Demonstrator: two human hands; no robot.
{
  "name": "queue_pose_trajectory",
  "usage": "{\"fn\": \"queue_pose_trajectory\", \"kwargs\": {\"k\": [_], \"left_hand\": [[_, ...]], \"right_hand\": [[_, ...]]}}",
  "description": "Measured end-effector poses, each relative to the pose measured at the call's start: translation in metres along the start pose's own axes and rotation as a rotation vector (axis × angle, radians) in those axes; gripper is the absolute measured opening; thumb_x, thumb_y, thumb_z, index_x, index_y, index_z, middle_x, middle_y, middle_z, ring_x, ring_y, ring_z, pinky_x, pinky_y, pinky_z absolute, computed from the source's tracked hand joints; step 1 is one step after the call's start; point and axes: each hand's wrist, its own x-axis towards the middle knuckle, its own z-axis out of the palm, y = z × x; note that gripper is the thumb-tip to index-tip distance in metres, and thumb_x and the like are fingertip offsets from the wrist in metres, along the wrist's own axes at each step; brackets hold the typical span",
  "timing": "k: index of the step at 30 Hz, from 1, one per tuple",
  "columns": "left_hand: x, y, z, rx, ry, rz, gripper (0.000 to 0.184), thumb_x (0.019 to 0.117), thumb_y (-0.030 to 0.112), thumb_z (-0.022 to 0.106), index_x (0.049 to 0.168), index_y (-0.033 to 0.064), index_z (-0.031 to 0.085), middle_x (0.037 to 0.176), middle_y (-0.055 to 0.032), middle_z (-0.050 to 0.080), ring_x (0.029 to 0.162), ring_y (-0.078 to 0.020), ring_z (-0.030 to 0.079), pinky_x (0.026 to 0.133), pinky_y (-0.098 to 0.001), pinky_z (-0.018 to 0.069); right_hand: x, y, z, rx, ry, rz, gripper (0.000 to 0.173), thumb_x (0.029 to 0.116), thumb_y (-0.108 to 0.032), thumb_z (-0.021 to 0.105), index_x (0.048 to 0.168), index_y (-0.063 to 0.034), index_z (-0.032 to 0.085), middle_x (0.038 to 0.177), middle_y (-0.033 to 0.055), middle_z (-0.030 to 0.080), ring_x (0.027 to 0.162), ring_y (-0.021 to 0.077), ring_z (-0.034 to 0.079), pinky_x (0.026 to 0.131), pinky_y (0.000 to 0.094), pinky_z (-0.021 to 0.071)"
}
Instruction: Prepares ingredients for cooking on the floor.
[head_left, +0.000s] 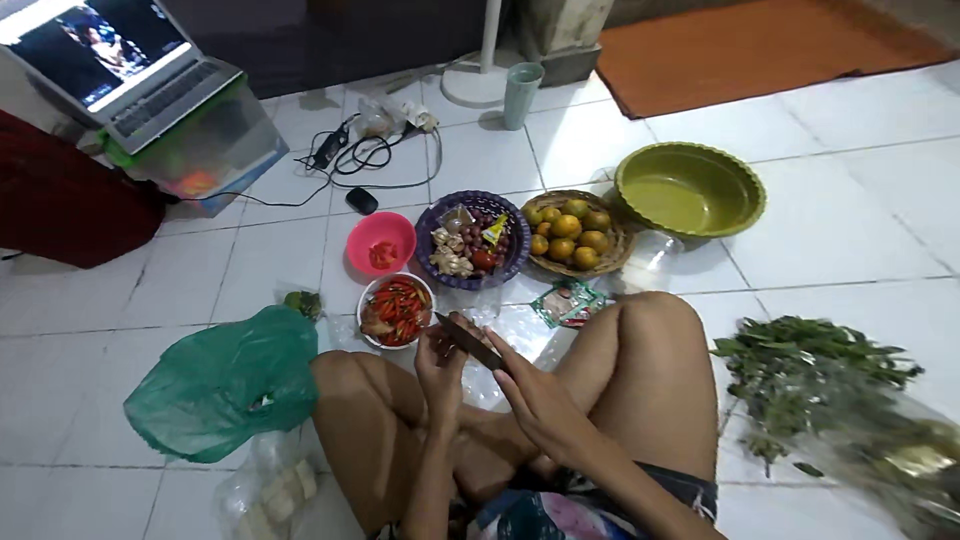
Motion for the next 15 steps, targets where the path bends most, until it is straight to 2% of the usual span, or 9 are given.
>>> {"fn": "queue_pose_trajectory", "kwargs": {"k": [5, 11, 15], "left_hand": [[-0.0028, -0.0002, 0.0008, 0.018, -0.009, 0.057, 0.044, 0.0863, -0.010, 0.057, 0.128, -0.0156, 0.044, 0.104, -0.0033, 0.066, 0.095, 0.0001, 0.066, 0.087, -0.0194, 0.0563], [0.0018, -0.0014, -0.0039, -0.041, -0.036, 0.100, 0.037, 0.0837, -0.011, 0.057, 0.120, -0.0104, 0.049, 0.099, 0.0038, 0.069, 0.093, 0.0006, 0.068, 0.086, -0.0202, 0.0578], [0.0035, -0.0024, -0.0077, -0.048, -0.017, 0.080, 0.040, 0.0843, -0.011, 0.057, 0.124, -0.0111, 0.049, 0.101, 0.0029, 0.070, 0.094, 0.0006, 0.068, 0.086, -0.0201, 0.0577]], "right_hand": [[-0.0018, -0.0044, 0.0002, -0.058, 0.019, 0.019, 0.057, 0.1096, -0.036, 0.034, 0.156, -0.0032, 0.041, 0.108, 0.0200, 0.070, 0.065, 0.0324, 0.068, 0.056, 0.0510, 0.0554], [-0.0003, -0.0039, 0.0020, -0.117, 0.026, -0.016, 0.058, 0.1098, -0.039, 0.031, 0.156, -0.0053, 0.043, 0.099, 0.0187, 0.070, 0.059, 0.0322, 0.065, 0.051, 0.0494, 0.0537], [0.0006, -0.0068, 0.0047, -0.155, 0.028, -0.033, 0.060, 0.1099, -0.042, 0.027, 0.155, -0.0084, 0.045, 0.092, 0.0182, 0.069, 0.056, 0.0323, 0.064, 0.049, 0.0484, 0.0521]]}}
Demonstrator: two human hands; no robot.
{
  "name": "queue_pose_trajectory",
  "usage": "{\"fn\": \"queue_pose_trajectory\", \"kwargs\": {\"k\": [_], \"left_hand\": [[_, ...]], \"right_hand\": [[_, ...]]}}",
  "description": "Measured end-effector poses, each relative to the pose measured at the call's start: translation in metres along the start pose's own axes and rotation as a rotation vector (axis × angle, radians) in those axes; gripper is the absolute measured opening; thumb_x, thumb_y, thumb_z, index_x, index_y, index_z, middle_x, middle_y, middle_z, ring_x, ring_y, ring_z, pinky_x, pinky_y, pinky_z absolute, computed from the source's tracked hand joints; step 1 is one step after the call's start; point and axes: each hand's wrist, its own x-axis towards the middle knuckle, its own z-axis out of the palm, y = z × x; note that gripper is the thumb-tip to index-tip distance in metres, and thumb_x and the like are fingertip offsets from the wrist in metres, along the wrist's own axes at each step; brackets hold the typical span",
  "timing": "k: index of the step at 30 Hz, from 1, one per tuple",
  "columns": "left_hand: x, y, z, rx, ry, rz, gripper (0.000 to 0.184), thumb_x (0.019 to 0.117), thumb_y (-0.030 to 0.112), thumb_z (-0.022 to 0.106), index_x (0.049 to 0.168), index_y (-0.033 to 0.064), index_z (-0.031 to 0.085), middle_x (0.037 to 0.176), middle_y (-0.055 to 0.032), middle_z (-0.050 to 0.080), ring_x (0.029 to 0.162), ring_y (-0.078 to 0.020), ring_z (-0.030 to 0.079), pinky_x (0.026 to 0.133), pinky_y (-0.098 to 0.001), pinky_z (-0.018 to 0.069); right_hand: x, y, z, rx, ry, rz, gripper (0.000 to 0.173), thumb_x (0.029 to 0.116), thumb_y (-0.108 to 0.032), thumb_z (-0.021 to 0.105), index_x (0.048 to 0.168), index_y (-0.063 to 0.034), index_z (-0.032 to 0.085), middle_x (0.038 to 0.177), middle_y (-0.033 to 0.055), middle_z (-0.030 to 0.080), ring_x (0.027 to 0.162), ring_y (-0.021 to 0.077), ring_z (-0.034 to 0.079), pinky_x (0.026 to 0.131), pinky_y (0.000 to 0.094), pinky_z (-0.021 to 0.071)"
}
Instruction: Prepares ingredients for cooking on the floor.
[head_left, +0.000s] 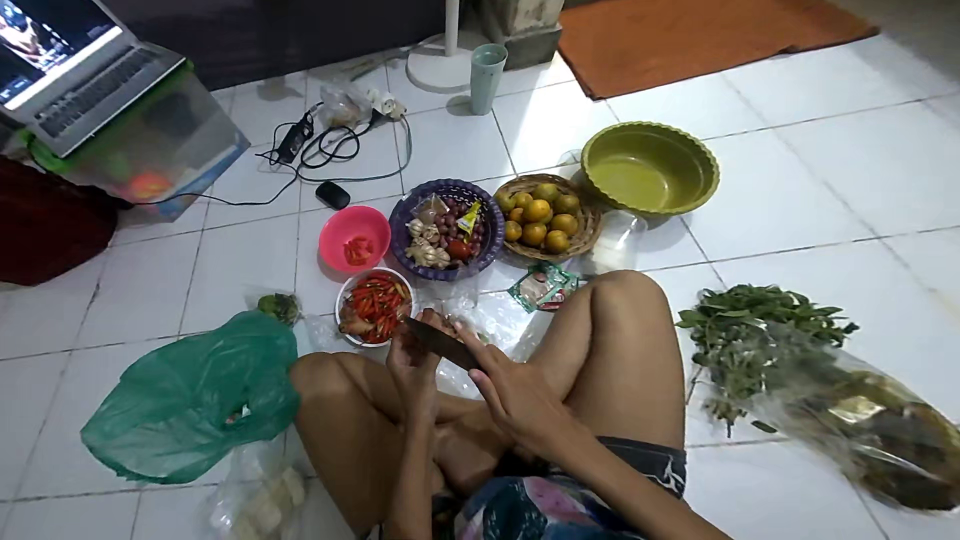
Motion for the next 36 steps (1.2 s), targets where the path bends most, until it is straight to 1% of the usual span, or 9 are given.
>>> {"fn": "queue_pose_trajectory", "kwargs": {"k": [10, 14, 18, 21, 23, 26, 28, 33, 36], "left_hand": [[-0.004, -0.006, -0.002, -0.074, -0.016, -0.006, 0.038, 0.0815, -0.010, 0.059, 0.118, -0.0055, 0.054, 0.102, 0.0059, 0.073, 0.096, -0.0007, 0.070, 0.087, -0.0222, 0.0585], [-0.008, -0.004, 0.002, -0.080, -0.029, -0.005, 0.034, 0.0794, -0.012, 0.060, 0.112, -0.0014, 0.056, 0.095, 0.0080, 0.074, 0.091, -0.0003, 0.071, 0.084, -0.0215, 0.0593], [-0.008, -0.009, 0.002, -0.081, -0.015, 0.019, 0.035, 0.0782, -0.011, 0.060, 0.112, -0.0023, 0.056, 0.095, 0.0064, 0.073, 0.090, -0.0016, 0.071, 0.084, -0.0216, 0.0592], [-0.011, -0.015, 0.006, -0.027, -0.028, 0.132, 0.033, 0.0737, -0.011, 0.065, 0.105, -0.0019, 0.058, 0.090, 0.0115, 0.070, 0.086, 0.0041, 0.067, 0.081, -0.0179, 0.0583], [-0.017, -0.022, 0.010, -0.037, -0.077, 0.211, 0.034, 0.0733, -0.011, 0.069, 0.105, -0.0052, 0.060, 0.094, 0.0102, 0.071, 0.089, 0.0043, 0.068, 0.083, -0.0183, 0.0584], [-0.022, -0.021, 0.018, -0.102, -0.145, 0.232, 0.034, 0.0762, -0.010, 0.070, 0.108, -0.0035, 0.062, 0.097, 0.0105, 0.072, 0.092, 0.0032, 0.069, 0.085, -0.0190, 0.0585], [-0.014, -0.020, 0.014, -0.093, -0.121, 0.170, 0.029, 0.0816, -0.006, 0.067, 0.110, -0.0036, 0.058, 0.096, 0.0097, 0.071, 0.091, 0.0022, 0.068, 0.084, -0.0195, 0.0582], [0.000, -0.014, 0.004, -0.125, -0.033, -0.019, 0.037, 0.0842, -0.002, 0.060, 0.120, -0.0019, 0.052, 0.098, 0.0068, 0.068, 0.092, -0.0033, 0.069, 0.089, -0.0268, 0.0585], [0.001, -0.014, 0.002, -0.120, -0.014, -0.030, 0.041, 0.0834, -0.005, 0.058, 0.123, -0.0036, 0.050, 0.099, 0.0057, 0.067, 0.091, -0.0037, 0.068, 0.088, -0.0274, 0.0589]], "right_hand": [[0.005, -0.006, 0.000, 0.042, 0.025, 0.005, 0.055, 0.1087, -0.036, 0.035, 0.141, 0.0034, 0.055, 0.093, 0.0184, 0.071, 0.061, 0.0334, 0.068, 0.052, 0.0486, 0.0547], [0.010, -0.007, 0.006, 0.025, 0.103, 0.008, 0.052, 0.1082, -0.038, 0.036, 0.122, 0.0057, 0.061, 0.086, 0.0167, 0.069, 0.059, 0.0316, 0.068, 0.048, 0.0469, 0.0531], [0.012, -0.005, 0.016, -0.007, 0.180, 0.006, 0.053, 0.1079, -0.039, 0.036, 0.117, 0.0057, 0.063, 0.084, 0.0164, 0.069, 0.057, 0.0302, 0.067, 0.046, 0.0446, 0.0523], [0.018, -0.004, 0.015, 0.156, 0.143, 0.119, 0.045, 0.1086, -0.032, 0.040, 0.119, 0.0065, 0.060, 0.083, 0.0158, 0.068, 0.066, 0.0309, 0.069, 0.056, 0.0479, 0.0553], [0.029, 0.003, 0.007, 0.385, 0.069, 0.269, 0.041, 0.1110, -0.028, 0.036, 0.121, 0.0067, 0.056, 0.081, 0.0120, 0.063, 0.069, 0.0230, 0.064, 0.064, 0.0420, 0.0539], [0.046, 0.020, -0.008, 0.863, -0.015, 0.486, 0.041, 0.1134, -0.026, 0.021, 0.126, 0.0035, 0.046, 0.070, -0.0037, 0.047, 0.050, 0.0013, 0.043, 0.047, 0.0175, 0.0399], [0.047, 0.025, -0.018, 1.042, -0.079, 0.564, 0.042, 0.1136, -0.029, 0.016, 0.131, -0.0010, 0.043, 0.068, -0.0050, 0.045, 0.045, 0.0009, 0.038, 0.041, 0.0158, 0.0358], [0.032, 0.033, -0.017, 0.798, -0.199, 0.485, 0.048, 0.1133, -0.031, 0.021, 0.140, -0.0030, 0.050, 0.074, -0.0043, 0.046, 0.050, 0.0024, 0.039, 0.047, 0.0195, 0.0361], [0.025, 0.031, -0.015, 0.576, -0.209, 0.332, 0.052, 0.1129, -0.034, 0.023, 0.154, -0.0080, 0.043, 0.074, -0.0029, 0.046, 0.055, 0.0055, 0.041, 0.053, 0.0246, 0.0397]]}}
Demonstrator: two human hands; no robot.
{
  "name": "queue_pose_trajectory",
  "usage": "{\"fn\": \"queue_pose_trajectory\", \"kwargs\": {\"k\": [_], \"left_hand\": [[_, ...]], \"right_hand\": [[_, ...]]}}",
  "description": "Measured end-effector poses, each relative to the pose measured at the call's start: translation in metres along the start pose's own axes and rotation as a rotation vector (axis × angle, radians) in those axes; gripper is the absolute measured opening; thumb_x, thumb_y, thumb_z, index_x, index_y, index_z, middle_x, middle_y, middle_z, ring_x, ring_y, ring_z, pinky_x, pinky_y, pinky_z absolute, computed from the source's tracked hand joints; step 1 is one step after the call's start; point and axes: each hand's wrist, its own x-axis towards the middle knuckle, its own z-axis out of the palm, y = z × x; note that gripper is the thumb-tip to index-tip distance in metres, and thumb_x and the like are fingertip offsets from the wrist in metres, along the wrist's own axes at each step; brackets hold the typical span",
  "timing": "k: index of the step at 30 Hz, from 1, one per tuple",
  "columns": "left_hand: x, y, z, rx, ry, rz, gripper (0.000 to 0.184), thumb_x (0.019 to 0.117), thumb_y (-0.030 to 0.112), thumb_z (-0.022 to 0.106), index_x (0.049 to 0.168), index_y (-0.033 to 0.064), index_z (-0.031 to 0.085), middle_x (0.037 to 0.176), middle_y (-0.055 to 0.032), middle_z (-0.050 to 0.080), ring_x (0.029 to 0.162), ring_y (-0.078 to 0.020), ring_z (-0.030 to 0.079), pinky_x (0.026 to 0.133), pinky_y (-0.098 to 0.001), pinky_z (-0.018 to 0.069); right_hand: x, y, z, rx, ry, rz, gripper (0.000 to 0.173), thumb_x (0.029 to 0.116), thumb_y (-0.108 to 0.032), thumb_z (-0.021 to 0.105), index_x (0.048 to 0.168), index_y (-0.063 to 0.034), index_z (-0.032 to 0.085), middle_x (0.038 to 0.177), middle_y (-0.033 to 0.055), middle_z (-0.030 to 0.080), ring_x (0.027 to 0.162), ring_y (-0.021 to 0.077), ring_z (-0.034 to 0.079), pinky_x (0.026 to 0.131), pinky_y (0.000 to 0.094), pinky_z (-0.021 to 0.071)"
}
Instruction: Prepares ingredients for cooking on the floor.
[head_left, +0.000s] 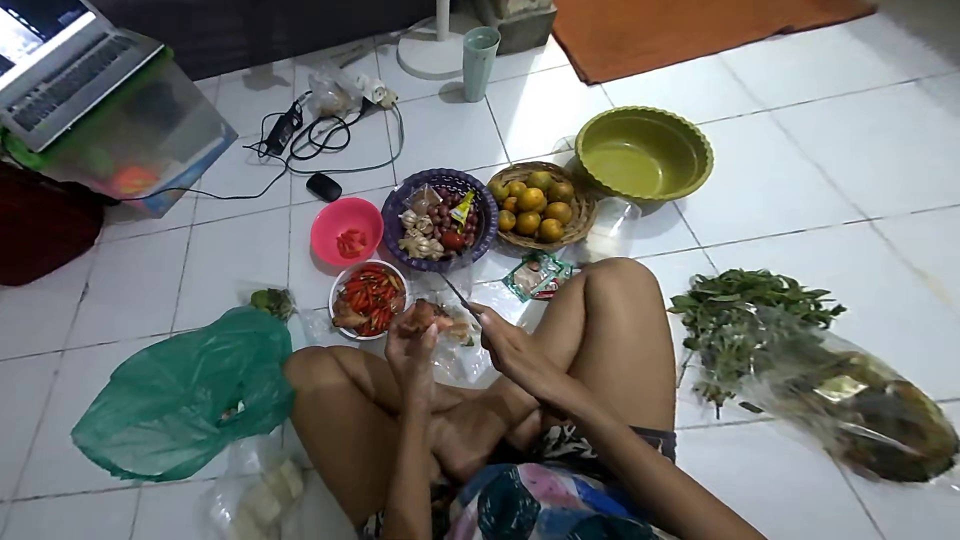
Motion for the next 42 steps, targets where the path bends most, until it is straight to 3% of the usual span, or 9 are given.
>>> {"fn": "queue_pose_trajectory", "kwargs": {"k": [3, 7, 13, 17, 20, 30, 35, 39, 42], "left_hand": [[0.001, 0.000, -0.001, 0.003, -0.002, -0.014, 0.044, 0.0848, -0.005, 0.056, 0.128, -0.0071, 0.046, 0.101, 0.0037, 0.066, 0.090, -0.0030, 0.068, 0.086, -0.0256, 0.0591], [0.003, 0.004, -0.001, -0.013, -0.009, -0.052, 0.047, 0.0889, -0.002, 0.052, 0.134, -0.0096, 0.041, 0.105, 0.0008, 0.066, 0.090, -0.0037, 0.068, 0.087, -0.0249, 0.0583], [0.007, 0.014, 0.012, 0.025, 0.057, -0.260, 0.030, 0.1068, 0.010, 0.024, 0.113, -0.0013, 0.052, 0.086, 0.0012, 0.061, 0.078, -0.0054, 0.063, 0.081, -0.0235, 0.0556], [0.003, 0.008, 0.012, 0.152, 0.016, -0.264, 0.042, 0.1100, 0.014, 0.015, 0.132, -0.0098, 0.042, 0.106, -0.0049, 0.059, 0.093, -0.0020, 0.060, 0.085, -0.0185, 0.0518], [-0.005, 0.014, 0.017, 0.171, 0.012, -0.241, 0.040, 0.1083, 0.005, 0.022, 0.141, -0.0164, 0.030, 0.120, -0.0112, 0.055, 0.104, 0.0004, 0.056, 0.093, -0.0158, 0.0469], [-0.008, 0.016, 0.024, 0.236, 0.037, -0.119, 0.037, 0.1076, 0.003, 0.028, 0.138, -0.0186, 0.029, 0.114, -0.0099, 0.050, 0.105, 0.0048, 0.051, 0.095, -0.0104, 0.0415], [-0.011, 0.018, 0.026, 0.201, 0.037, -0.107, 0.043, 0.1079, 0.003, 0.027, 0.143, -0.0209, 0.025, 0.128, -0.0185, 0.049, 0.114, 0.0027, 0.049, 0.100, -0.0109, 0.0386], [-0.015, 0.016, 0.030, 0.247, 0.090, -0.104, 0.040, 0.1063, 0.003, 0.028, 0.139, -0.0190, 0.031, 0.121, -0.0135, 0.051, 0.109, 0.0035, 0.051, 0.097, -0.0106, 0.0405], [-0.017, 0.015, 0.027, 0.370, 0.109, -0.097, 0.042, 0.1042, -0.003, 0.031, 0.143, -0.0205, 0.030, 0.130, -0.0231, 0.051, 0.116, -0.0019, 0.050, 0.102, -0.0130, 0.0383]], "right_hand": [[-0.001, -0.001, 0.006, -0.150, 0.050, -0.114, 0.054, 0.1127, -0.035, 0.024, 0.159, -0.0115, 0.039, 0.084, 0.0062, 0.060, 0.064, 0.0141, 0.051, 0.064, 0.0345, 0.0478], [0.000, 0.000, 0.010, -0.226, 0.070, -0.155, 0.056, 0.1123, -0.036, 0.024, 0.160, -0.0098, 0.038, 0.135, 0.0195, 0.065, 0.112, 0.0317, 0.068, 0.097, 0.0507, 0.0518], [-0.007, -0.003, 0.018, -0.355, 0.135, -0.246, 0.058, 0.1112, -0.031, 0.028, 0.157, 0.0033, 0.036, 0.123, 0.0229, 0.069, 0.091, 0.0353, 0.071, 0.080, 0.0516, 0.0567], [-0.013, -0.008, 0.026, -0.430, 0.099, -0.273, 0.058, 0.1106, -0.033, 0.031, 0.158, 0.0008, 0.034, 0.112, 0.0198, 0.071, 0.075, 0.0336, 0.070, 0.065, 0.0517, 0.0565], [-0.016, -0.010, 0.032, -0.494, 0.073, -0.269, 0.059, 0.1106, -0.035, 0.032, 0.159, -0.0016, 0.034, 0.106, 0.0199, 0.070, 0.071, 0.0349, 0.069, 0.061, 0.0514, 0.0561], [-0.016, -0.012, 0.029, -0.550, 0.062, -0.271, 0.058, 0.1106, -0.036, 0.031, 0.160, -0.0057, 0.035, 0.100, 0.0205, 0.069, 0.066, 0.0352, 0.067, 0.058, 0.0506, 0.0549], [-0.016, -0.012, 0.032, -0.540, 0.049, -0.274, 0.058, 0.1111, -0.037, 0.028, 0.160, -0.0064, 0.034, 0.099, 0.0198, 0.069, 0.066, 0.0352, 0.067, 0.059, 0.0509, 0.0547], [-0.015, -0.009, 0.038, -0.565, 0.119, -0.312, 0.059, 0.1105, -0.040, 0.028, 0.158, -0.0060, 0.039, 0.093, 0.0185, 0.069, 0.061, 0.0342, 0.066, 0.054, 0.0491, 0.0532], [-0.011, -0.007, 0.041, -0.584, 0.196, -0.366, 0.059, 0.1101, -0.040, 0.027, 0.154, -0.0044, 0.045, 0.090, 0.0174, 0.069, 0.058, 0.0336, 0.065, 0.050, 0.0480, 0.0519]]}}
